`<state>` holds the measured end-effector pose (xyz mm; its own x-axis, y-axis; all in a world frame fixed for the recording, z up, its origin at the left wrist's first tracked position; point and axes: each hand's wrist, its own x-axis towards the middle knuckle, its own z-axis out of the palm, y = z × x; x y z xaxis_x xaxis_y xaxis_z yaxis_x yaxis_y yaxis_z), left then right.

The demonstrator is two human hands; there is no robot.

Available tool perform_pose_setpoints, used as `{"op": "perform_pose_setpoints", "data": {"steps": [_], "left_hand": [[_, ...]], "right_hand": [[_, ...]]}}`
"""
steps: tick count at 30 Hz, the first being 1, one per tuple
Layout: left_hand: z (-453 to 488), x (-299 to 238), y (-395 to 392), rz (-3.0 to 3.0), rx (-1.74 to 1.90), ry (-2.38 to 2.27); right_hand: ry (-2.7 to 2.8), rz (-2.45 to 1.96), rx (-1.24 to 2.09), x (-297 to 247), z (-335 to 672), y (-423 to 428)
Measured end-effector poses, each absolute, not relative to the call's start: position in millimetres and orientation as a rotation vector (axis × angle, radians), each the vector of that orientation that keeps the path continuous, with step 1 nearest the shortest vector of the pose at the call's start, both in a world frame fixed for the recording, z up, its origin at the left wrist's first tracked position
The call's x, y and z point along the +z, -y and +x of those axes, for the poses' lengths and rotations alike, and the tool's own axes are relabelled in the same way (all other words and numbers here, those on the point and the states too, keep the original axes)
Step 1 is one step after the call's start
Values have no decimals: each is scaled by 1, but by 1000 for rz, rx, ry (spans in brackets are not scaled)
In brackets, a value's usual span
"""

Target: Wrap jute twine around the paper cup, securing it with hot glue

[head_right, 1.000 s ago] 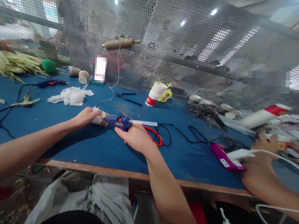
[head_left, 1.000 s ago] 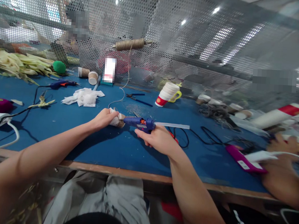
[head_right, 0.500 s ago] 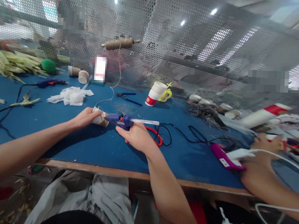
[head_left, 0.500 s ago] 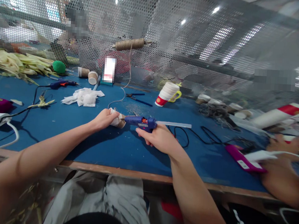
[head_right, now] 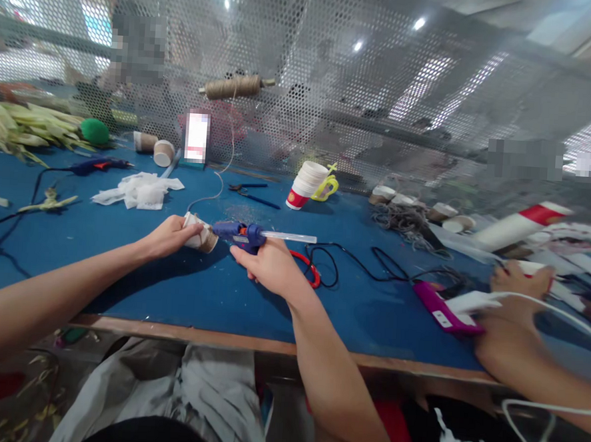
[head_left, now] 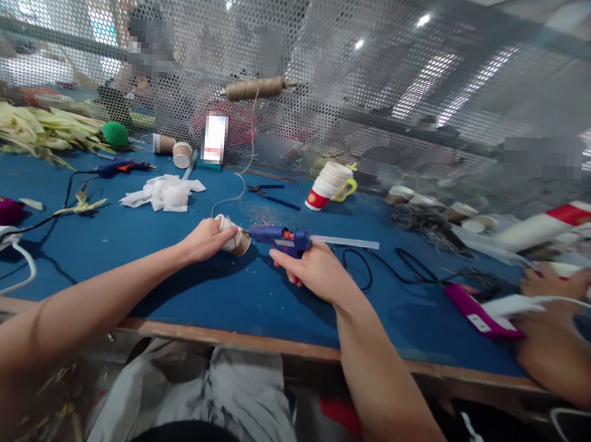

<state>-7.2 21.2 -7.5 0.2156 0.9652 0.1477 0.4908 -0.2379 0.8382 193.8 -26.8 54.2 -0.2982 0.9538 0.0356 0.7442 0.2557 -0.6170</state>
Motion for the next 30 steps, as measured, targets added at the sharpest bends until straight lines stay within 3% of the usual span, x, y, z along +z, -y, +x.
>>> {"op": "perform_pose_setpoints", "data": {"steps": [30], "left_hand": [[-12, -4, -14, 2076, 900, -1200]], "right_hand": [[1983, -1477, 966, 58, 200, 23]]}}
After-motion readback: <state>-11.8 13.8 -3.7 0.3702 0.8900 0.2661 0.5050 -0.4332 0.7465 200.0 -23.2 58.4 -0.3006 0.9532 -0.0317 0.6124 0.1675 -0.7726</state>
